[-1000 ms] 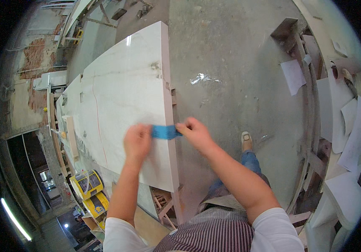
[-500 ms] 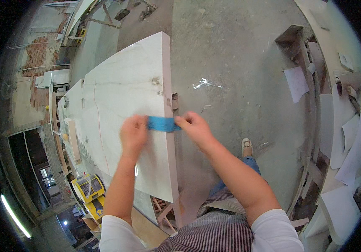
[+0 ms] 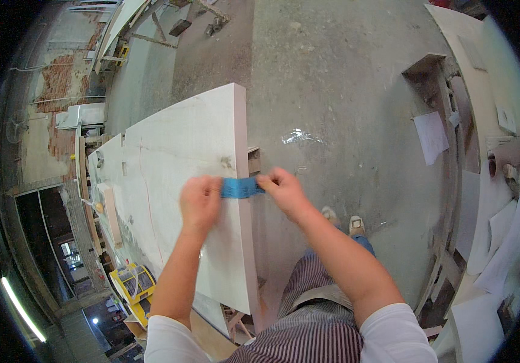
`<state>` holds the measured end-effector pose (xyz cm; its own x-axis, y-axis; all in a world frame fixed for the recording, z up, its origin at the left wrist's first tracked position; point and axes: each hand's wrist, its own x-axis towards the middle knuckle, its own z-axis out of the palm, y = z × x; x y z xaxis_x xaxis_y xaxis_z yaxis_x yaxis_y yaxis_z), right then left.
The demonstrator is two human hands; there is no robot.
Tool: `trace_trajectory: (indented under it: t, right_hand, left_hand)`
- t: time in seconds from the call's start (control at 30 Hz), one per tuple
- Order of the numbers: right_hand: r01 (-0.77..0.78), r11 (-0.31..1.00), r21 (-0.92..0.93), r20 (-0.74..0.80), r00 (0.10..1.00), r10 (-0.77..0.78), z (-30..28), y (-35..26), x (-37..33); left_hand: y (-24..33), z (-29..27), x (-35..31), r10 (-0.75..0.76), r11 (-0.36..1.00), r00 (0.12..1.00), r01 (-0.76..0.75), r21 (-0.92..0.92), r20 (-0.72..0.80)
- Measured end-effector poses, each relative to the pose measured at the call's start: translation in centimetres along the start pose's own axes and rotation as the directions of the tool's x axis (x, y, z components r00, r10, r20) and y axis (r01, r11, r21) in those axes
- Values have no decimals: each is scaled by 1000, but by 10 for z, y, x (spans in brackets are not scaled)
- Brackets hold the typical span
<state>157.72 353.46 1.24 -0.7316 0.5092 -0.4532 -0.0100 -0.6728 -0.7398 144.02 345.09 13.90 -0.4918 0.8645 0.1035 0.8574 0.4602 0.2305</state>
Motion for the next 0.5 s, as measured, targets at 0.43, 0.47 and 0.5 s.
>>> trace_trajectory:
  t: [0.43,0.47,0.5]
  right_hand:
    - [-46,999,-27,-31,998,45,-12,-62,76]
    - [-12,1000,-17,-27,1000,12,-14,-65,84]
    - [20,1000,-8,-22,1000,-21,-16,-69,92]
  left_hand:
    - [-9,14,96,175,982,982,-180,-63,-73]
    - [9,7,105,182,982,981,-178,-66,61]
    - [0,7,113,104,993,994,-101,-66,40]
